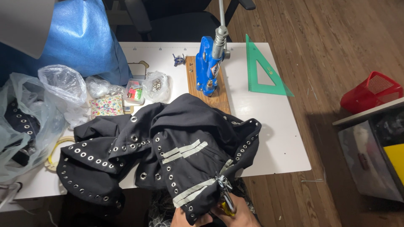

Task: Using a rotary hole punch tool to create holes in a black garment on a workshop table

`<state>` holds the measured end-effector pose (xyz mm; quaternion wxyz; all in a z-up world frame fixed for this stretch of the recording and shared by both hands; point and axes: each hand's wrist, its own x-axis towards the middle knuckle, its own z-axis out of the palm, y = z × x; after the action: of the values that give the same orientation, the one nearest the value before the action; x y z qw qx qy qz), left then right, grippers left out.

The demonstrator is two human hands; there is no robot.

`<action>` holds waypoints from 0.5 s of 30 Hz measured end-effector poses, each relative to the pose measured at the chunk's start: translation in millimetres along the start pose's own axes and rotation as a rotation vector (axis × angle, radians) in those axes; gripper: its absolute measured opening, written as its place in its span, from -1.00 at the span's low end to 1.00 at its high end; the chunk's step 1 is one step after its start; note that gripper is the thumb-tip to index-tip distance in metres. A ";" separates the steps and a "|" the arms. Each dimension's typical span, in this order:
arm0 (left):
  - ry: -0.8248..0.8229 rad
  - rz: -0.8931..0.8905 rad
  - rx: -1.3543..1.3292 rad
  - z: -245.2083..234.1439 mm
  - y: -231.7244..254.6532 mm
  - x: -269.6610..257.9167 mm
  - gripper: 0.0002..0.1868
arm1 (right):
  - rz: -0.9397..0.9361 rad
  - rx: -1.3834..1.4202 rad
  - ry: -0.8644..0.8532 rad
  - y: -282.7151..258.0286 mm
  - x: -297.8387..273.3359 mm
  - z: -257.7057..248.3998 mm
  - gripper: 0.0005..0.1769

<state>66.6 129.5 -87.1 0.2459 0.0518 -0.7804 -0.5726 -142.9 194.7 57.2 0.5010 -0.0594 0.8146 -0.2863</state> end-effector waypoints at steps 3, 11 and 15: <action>0.036 -0.024 0.032 -30.6 9.4 75.2 0.02 | 0.147 -0.268 0.020 4.7 13.1 12.0 -0.33; 0.590 -0.733 -0.173 0.5 44.5 104.7 -0.19 | -0.422 0.025 0.008 77.7 54.0 21.5 -0.81; 0.765 -0.527 -0.137 -17.4 85.7 131.6 -0.74 | -0.414 -0.007 0.010 80.8 55.7 23.9 -0.86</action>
<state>-23.4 95.7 38.3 0.3652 0.4391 -0.5542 -0.6055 -134.6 230.6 -36.8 0.4272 -0.2258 0.7885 -0.3805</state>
